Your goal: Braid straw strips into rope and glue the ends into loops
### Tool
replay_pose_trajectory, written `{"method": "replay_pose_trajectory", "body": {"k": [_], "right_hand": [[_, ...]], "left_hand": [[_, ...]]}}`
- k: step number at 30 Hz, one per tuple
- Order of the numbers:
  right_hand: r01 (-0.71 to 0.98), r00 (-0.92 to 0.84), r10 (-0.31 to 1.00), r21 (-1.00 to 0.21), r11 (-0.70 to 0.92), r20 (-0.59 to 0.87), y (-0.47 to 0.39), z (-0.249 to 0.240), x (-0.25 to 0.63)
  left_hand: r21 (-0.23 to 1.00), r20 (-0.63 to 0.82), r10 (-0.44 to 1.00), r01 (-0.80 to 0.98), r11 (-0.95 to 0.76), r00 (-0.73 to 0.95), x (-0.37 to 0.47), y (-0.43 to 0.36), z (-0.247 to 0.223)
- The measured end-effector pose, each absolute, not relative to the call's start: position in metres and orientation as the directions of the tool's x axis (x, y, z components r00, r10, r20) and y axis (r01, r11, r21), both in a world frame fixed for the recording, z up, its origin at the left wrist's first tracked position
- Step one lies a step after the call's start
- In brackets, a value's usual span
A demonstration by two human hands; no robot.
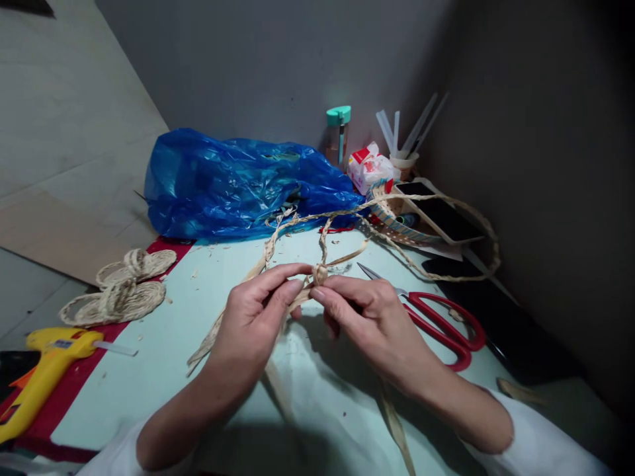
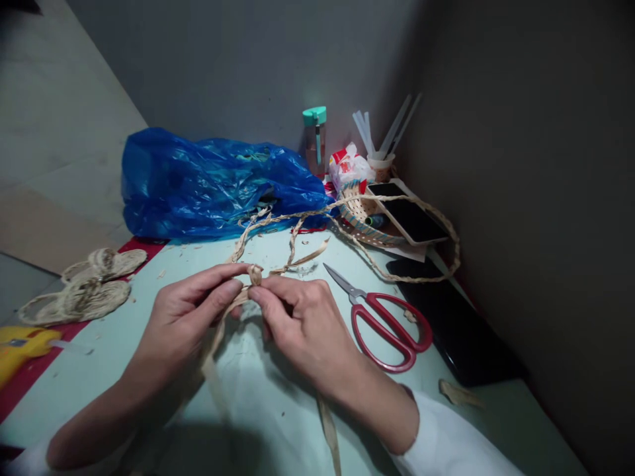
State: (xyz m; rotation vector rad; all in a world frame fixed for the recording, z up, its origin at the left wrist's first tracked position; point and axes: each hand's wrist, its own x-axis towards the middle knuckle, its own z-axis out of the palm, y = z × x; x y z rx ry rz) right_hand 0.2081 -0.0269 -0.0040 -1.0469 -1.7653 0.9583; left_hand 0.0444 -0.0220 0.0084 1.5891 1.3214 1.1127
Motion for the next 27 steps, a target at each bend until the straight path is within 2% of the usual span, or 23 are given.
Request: {"method": "replay_pose_trajectory", "body": {"k": [2, 5, 8, 12, 17, 19, 21, 23, 25, 27], "right_hand": [[0.262, -0.232, 0.938, -0.912, 0.316, 0.259, -0.026, -0.003, 0.208], [0.244, -0.170, 0.956, -0.929, 0.277, 0.241, -0.024, -0.005, 0.208], [0.239, -0.147, 0.964, -0.938, 0.250, 0.219, -0.021, -0.008, 0.210], [0.151, -0.133, 0.981, -0.975, 0.162, 0.142, -0.018, -0.011, 0.211], [-0.108, -0.182, 0.983, -0.994, 0.000, 0.020, -0.016, -0.017, 0.209], [-0.174, -0.198, 0.980, -0.984, -0.047, -0.011, -0.015, -0.021, 0.209], [-0.186, -0.179, 0.983, -0.980, -0.064, -0.031, -0.014, -0.024, 0.209], [-0.171, -0.160, 0.987, -0.984, -0.057, -0.029, -0.014, -0.025, 0.208], [-0.154, -0.170, 0.985, -0.987, -0.047, -0.020, -0.015, -0.023, 0.206], [-0.155, -0.195, 0.981, -0.987, -0.039, -0.008, -0.018, -0.019, 0.203]], "left_hand": [[0.874, 0.220, 0.971, 0.422, -0.240, 0.095, 0.043, -0.021, 0.008], [0.707, 0.412, 0.901, 0.576, -0.410, 0.136, 0.040, -0.021, 0.008], [0.569, 0.542, 0.821, 0.640, -0.517, 0.180, 0.040, -0.023, 0.007], [0.493, 0.614, 0.757, 0.641, -0.588, 0.222, 0.044, -0.027, 0.002], [0.224, 0.637, 0.590, 0.614, -0.757, 0.495, 0.053, -0.035, -0.017], [0.173, 0.636, 0.551, 0.596, -0.784, 0.540, 0.055, -0.036, -0.022], [0.194, 0.646, 0.545, 0.576, -0.794, 0.534, 0.055, -0.035, -0.022], [0.278, 0.676, 0.576, 0.565, -0.777, 0.459, 0.054, -0.033, -0.017], [0.424, 0.689, 0.661, 0.574, -0.700, 0.297, 0.052, -0.030, -0.010], [0.649, 0.569, 0.806, 0.514, -0.561, 0.161, 0.050, -0.026, -0.004]]}}
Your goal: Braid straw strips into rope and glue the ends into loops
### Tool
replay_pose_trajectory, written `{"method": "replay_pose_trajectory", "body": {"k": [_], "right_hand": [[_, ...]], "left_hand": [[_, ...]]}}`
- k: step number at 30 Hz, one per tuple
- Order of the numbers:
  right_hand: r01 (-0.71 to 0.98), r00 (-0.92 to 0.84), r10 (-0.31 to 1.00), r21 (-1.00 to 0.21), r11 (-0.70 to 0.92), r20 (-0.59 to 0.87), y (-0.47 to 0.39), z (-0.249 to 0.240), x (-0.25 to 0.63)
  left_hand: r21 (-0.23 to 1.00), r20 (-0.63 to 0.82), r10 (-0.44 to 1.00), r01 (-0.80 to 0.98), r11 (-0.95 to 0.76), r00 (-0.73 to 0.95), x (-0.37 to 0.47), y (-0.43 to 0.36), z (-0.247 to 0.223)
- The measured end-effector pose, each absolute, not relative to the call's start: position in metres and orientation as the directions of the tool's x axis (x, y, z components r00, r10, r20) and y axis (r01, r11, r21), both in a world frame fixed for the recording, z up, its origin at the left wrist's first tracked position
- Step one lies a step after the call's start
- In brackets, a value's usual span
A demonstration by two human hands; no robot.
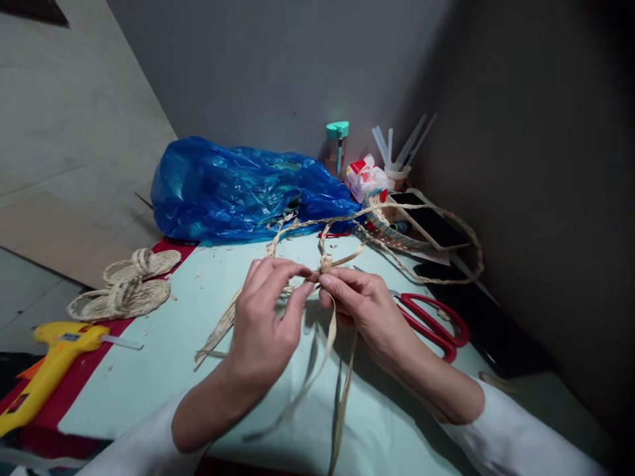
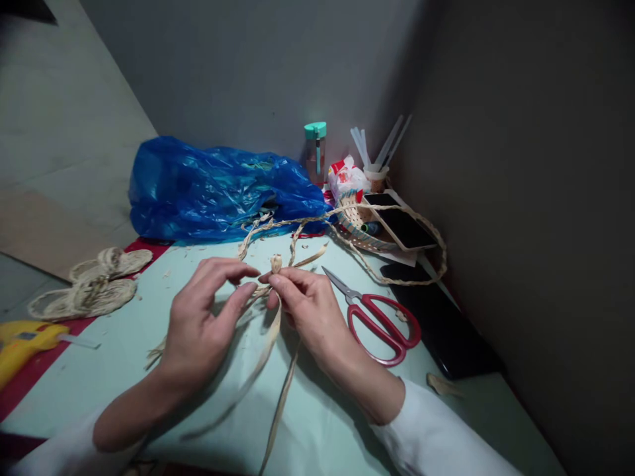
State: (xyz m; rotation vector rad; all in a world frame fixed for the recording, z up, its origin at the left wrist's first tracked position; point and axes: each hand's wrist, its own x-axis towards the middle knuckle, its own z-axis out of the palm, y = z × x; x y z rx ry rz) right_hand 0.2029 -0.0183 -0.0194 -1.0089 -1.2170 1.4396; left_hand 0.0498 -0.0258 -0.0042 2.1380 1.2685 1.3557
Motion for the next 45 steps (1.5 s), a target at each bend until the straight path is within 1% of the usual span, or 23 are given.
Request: {"method": "replay_pose_trajectory", "body": {"k": [1, 2, 3, 4, 6, 7, 9, 12, 14, 16, 19, 21, 23, 26, 29, 34, 36, 37, 39, 40, 42, 43, 45], "right_hand": [[-0.160, -0.214, 0.977, -0.987, -0.032, 0.003, -0.020, -0.017, 0.201], [-0.165, -0.233, 0.972, -0.986, -0.016, 0.023, -0.022, -0.016, 0.200], [-0.160, -0.248, 0.968, -0.987, 0.005, 0.046, -0.024, -0.014, 0.199], [-0.139, -0.263, 0.963, -0.990, 0.029, 0.066, -0.025, -0.012, 0.198], [-0.063, -0.282, 0.954, -0.994, 0.089, 0.103, -0.028, -0.010, 0.199], [-0.020, -0.285, 0.952, -0.993, 0.115, 0.116, -0.029, -0.008, 0.200], [0.042, -0.299, 0.946, -0.989, 0.144, 0.125, -0.030, -0.007, 0.202], [0.117, -0.335, 0.934, -0.978, 0.171, 0.123, -0.030, -0.006, 0.206], [0.215, -0.343, 0.923, -0.943, 0.255, 0.172, -0.029, -0.008, 0.207], [0.375, -0.328, 0.914, -0.855, 0.358, 0.238, -0.028, -0.010, 0.207], [0.593, -0.304, 0.889, -0.662, 0.458, 0.343, -0.028, -0.015, 0.207], [0.651, -0.307, 0.845, -0.551, 0.522, 0.437, -0.029, -0.017, 0.206], [0.662, -0.327, 0.779, -0.459, 0.592, 0.534, -0.032, -0.019, 0.203], [0.657, -0.398, 0.664, -0.308, 0.688, 0.633, -0.038, -0.024, 0.198], [0.615, -0.501, 0.573, -0.200, 0.763, 0.648, -0.043, -0.027, 0.193], [0.625, -0.571, 0.561, -0.126, 0.770, 0.599, -0.045, -0.021, 0.194], [0.647, -0.506, 0.595, -0.181, 0.740, 0.624, -0.045, -0.016, 0.196], [0.665, -0.427, 0.633, -0.250, 0.704, 0.646, -0.044, -0.014, 0.197], [0.652, -0.217, 0.747, -0.477, 0.590, 0.628, -0.041, -0.010, 0.199], [0.589, -0.144, 0.816, -0.614, 0.525, 0.560, -0.038, -0.008, 0.199], [0.379, -0.136, 0.920, -0.838, 0.391, 0.368, -0.033, -0.005, 0.200], [0.264, -0.179, 0.939, -0.905, 0.334, 0.294, -0.031, -0.004, 0.199], [0.084, -0.210, 0.950, -0.964, 0.251, 0.229, -0.027, -0.003, 0.199]], "left_hand": [[0.777, 0.437, 0.886, 0.431, -0.459, 0.155, 0.049, -0.024, -0.003], [0.889, 0.277, 0.940, 0.317, -0.330, 0.200, 0.049, -0.021, -0.002], [0.964, 0.125, 0.953, 0.195, -0.183, 0.275, 0.049, -0.019, -0.003], [0.995, 0.013, 0.938, 0.088, -0.047, 0.348, 0.049, -0.017, -0.004], [0.992, -0.084, 0.907, -0.052, 0.115, 0.412, 0.049, -0.015, -0.006], [0.986, -0.097, 0.910, -0.085, 0.143, 0.403, 0.048, -0.014, -0.006], [0.986, -0.106, 0.923, -0.079, 0.145, 0.370, 0.047, -0.013, -0.005], [0.997, -0.078, 0.941, 0.046, 0.067, 0.328, 0.046, -0.014, 0.001], [0.991, -0.002, 0.963, 0.132, -0.035, 0.270, 0.045, -0.016, 0.005], [0.972, 0.095, 0.978, 0.195, -0.131, 0.185, 0.046, -0.017, 0.006], [0.935, 0.193, 0.977, 0.287, -0.210, 0.088, 0.048, -0.018, 0.004], [0.916, 0.217, 0.975, 0.335, -0.220, 0.047, 0.049, -0.019, 0.001], [0.916, 0.213, 0.977, 0.344, -0.206, 0.018, 0.050, -0.019, -0.002], [0.953, 0.123, 0.992, 0.281, -0.114, -0.014, 0.050, -0.018, -0.002], [0.991, -0.005, 1.000, 0.131, 0.002, 0.023, 0.049, -0.018, 0.000], [0.973, -0.160, 0.979, -0.149, 0.178, 0.124, 0.044, -0.016, -0.001], [0.965, -0.164, 0.977, -0.185, 0.187, 0.135, 0.042, -0.016, 0.000], [0.967, -0.153, 0.978, -0.180, 0.178, 0.145, 0.041, -0.016, 0.000], [0.978, -0.122, 0.977, -0.148, 0.149, 0.172, 0.042, -0.017, 0.002], [0.983, -0.108, 0.975, -0.124, 0.134, 0.193, 0.043, -0.017, 0.004], [0.992, -0.080, 0.973, -0.082, 0.100, 0.219, 0.045, -0.018, 0.007], [0.994, -0.065, 0.973, -0.070, 0.082, 0.222, 0.047, -0.019, 0.008], [0.997, -0.048, 0.974, -0.054, 0.062, 0.221, 0.049, -0.019, 0.011]]}}
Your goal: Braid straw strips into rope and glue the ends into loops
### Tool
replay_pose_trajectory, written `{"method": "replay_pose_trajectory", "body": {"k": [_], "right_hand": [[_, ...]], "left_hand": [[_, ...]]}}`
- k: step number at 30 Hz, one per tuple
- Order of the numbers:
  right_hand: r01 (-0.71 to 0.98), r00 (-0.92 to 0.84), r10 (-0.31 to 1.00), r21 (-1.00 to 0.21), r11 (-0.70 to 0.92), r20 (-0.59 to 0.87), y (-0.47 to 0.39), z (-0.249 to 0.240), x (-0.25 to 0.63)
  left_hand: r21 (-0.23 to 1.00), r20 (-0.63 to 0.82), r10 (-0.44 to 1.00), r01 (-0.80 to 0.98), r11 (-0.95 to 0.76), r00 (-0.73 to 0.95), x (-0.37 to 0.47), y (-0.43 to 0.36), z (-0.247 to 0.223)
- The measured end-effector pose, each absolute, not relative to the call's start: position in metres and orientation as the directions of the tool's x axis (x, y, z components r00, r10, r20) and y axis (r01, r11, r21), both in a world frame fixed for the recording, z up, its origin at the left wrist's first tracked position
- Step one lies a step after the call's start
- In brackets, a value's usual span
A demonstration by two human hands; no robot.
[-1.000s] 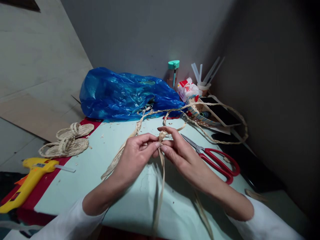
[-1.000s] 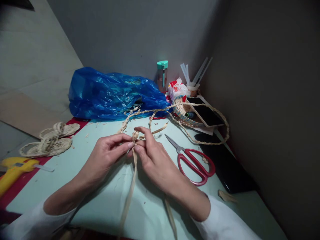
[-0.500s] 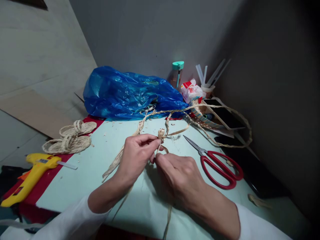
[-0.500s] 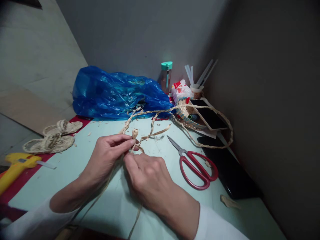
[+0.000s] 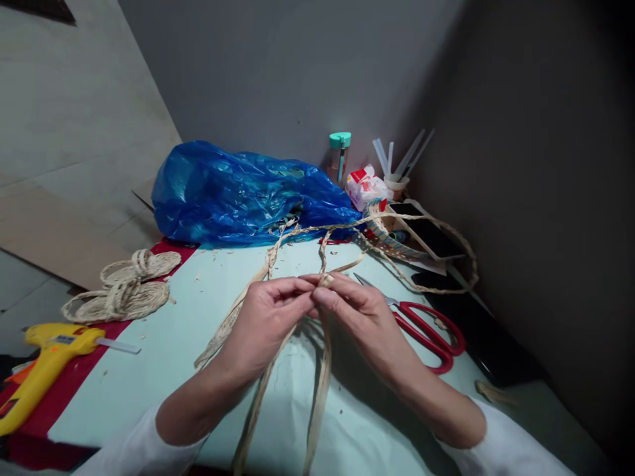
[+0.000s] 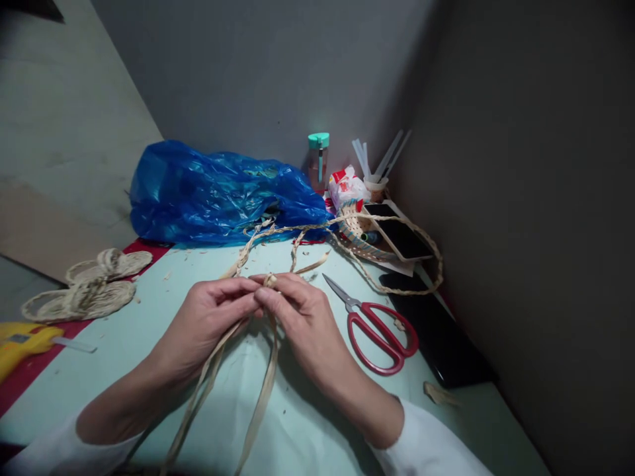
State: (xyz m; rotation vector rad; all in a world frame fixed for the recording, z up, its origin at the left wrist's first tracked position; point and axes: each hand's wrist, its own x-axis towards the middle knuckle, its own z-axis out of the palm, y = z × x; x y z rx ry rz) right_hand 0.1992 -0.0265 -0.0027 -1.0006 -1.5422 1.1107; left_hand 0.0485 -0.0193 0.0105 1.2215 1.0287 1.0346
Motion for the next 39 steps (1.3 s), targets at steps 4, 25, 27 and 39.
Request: {"method": "replay_pose_trajectory", "body": {"k": [4, 25, 27, 39], "right_hand": [[-0.092, -0.108, 0.982, -0.985, 0.145, 0.154, -0.023, -0.008, 0.200], [0.144, -0.231, 0.972, -0.986, 0.080, 0.046, -0.030, -0.010, 0.196], [0.202, -0.202, 0.974, -0.969, 0.139, 0.098, -0.029, -0.009, 0.197], [0.172, -0.038, 0.982, -0.967, 0.188, 0.185, -0.025, -0.015, 0.200]], "left_hand": [[0.998, -0.068, 0.966, 0.023, 0.065, 0.248, 0.050, -0.020, 0.012], [0.998, 0.001, 0.987, 0.064, -0.011, 0.161, 0.045, -0.020, 0.007], [0.988, 0.021, 0.982, 0.148, -0.049, 0.187, 0.044, -0.021, 0.007], [0.378, 0.602, 0.703, 0.640, -0.669, 0.379, 0.047, -0.029, -0.007]]}}
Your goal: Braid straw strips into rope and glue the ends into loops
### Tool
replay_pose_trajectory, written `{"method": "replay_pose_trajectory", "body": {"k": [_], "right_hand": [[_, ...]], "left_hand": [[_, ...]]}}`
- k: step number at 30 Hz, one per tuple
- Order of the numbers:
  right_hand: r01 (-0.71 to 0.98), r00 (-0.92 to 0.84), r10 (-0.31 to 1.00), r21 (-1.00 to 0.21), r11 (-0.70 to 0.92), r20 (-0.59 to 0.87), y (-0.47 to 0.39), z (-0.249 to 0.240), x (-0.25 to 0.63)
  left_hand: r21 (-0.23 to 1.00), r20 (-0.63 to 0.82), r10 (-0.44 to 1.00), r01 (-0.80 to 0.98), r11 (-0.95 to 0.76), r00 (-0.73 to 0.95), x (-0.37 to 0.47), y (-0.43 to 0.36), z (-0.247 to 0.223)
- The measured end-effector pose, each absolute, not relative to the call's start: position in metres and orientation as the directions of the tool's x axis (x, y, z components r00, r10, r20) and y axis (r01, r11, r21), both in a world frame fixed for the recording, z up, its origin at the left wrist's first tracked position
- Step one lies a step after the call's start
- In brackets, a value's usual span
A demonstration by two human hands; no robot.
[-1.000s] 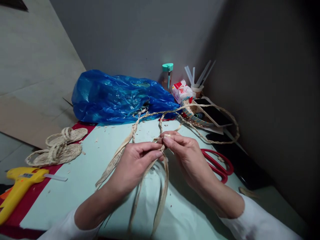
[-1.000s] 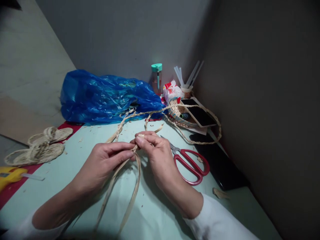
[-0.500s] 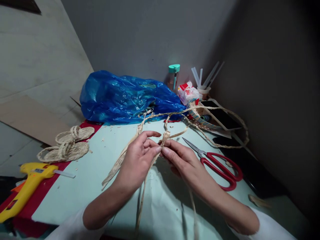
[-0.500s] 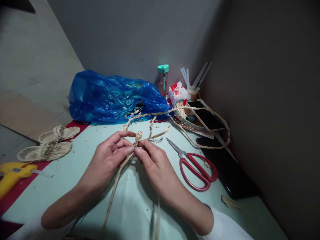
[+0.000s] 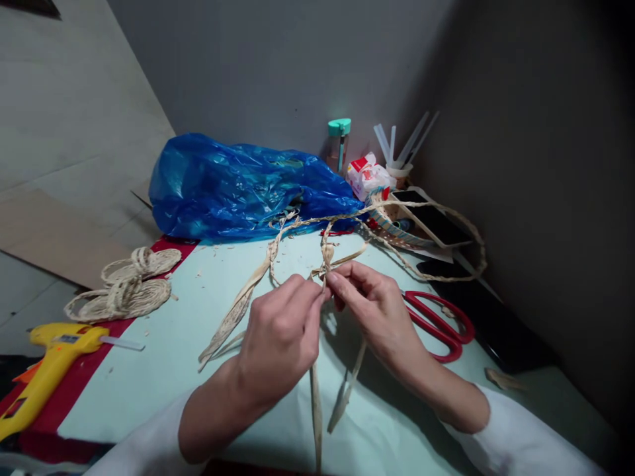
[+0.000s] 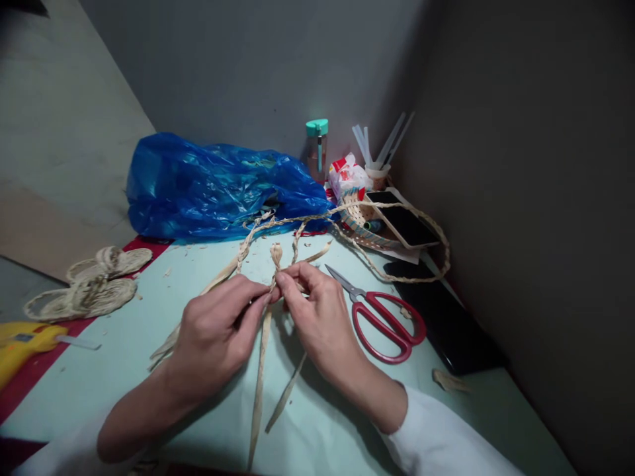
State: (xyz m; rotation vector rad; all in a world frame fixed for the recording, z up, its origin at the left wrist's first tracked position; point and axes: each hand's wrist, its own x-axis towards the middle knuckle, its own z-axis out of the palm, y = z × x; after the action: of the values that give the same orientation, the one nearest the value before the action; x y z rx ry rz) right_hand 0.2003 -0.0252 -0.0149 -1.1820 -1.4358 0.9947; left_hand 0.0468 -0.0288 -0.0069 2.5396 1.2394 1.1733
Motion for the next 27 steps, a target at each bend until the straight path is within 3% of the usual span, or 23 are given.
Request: {"method": "replay_pose_trajectory", "body": {"k": [2, 5, 10, 12, 15, 18, 20, 23, 27], "right_hand": [[0.212, -0.033, 0.975, -0.952, 0.222, 0.220, -0.025, -0.015, 0.203], [0.270, -0.009, 0.972, -0.935, 0.229, 0.236, -0.026, -0.013, 0.205], [0.004, -0.013, 0.993, -0.993, 0.118, 0.118, -0.024, -0.013, 0.203], [-0.091, 0.007, 0.998, -0.993, 0.069, 0.069, -0.020, -0.016, 0.204], [-0.143, 0.031, 0.999, -0.989, 0.029, 0.025, -0.015, -0.021, 0.207], [-0.142, -0.049, 0.998, -0.990, 0.024, 0.032, -0.017, -0.021, 0.206], [-0.136, -0.144, 0.987, -0.989, 0.051, 0.071, -0.021, -0.019, 0.202], [-0.109, -0.219, 0.965, -0.986, 0.123, 0.145, -0.026, -0.019, 0.195], [0.049, -0.185, 0.964, -0.978, 0.205, 0.192, -0.027, -0.026, 0.193]], "left_hand": [[0.214, 0.660, 0.603, 0.658, -0.722, 0.448, 0.049, -0.033, -0.012], [0.065, 0.685, 0.533, 0.688, -0.723, 0.496, 0.051, -0.038, -0.017], [-0.021, 0.727, 0.458, 0.683, -0.730, 0.511, 0.057, -0.044, -0.022], [0.060, 0.704, 0.476, 0.623, -0.780, 0.527, 0.059, -0.044, -0.021], [0.380, 0.651, 0.655, 0.582, -0.719, 0.384, 0.058, -0.039, -0.013], [0.777, 0.430, 0.895, 0.458, -0.433, 0.118, 0.055, -0.028, -0.005], [0.966, 0.170, 0.963, 0.157, -0.204, 0.207, 0.055, -0.021, -0.004], [0.985, -0.060, 0.911, -0.126, 0.122, 0.407, 0.057, -0.015, -0.010], [0.979, -0.082, 0.932, -0.149, 0.142, 0.352, 0.057, -0.013, -0.016]]}}
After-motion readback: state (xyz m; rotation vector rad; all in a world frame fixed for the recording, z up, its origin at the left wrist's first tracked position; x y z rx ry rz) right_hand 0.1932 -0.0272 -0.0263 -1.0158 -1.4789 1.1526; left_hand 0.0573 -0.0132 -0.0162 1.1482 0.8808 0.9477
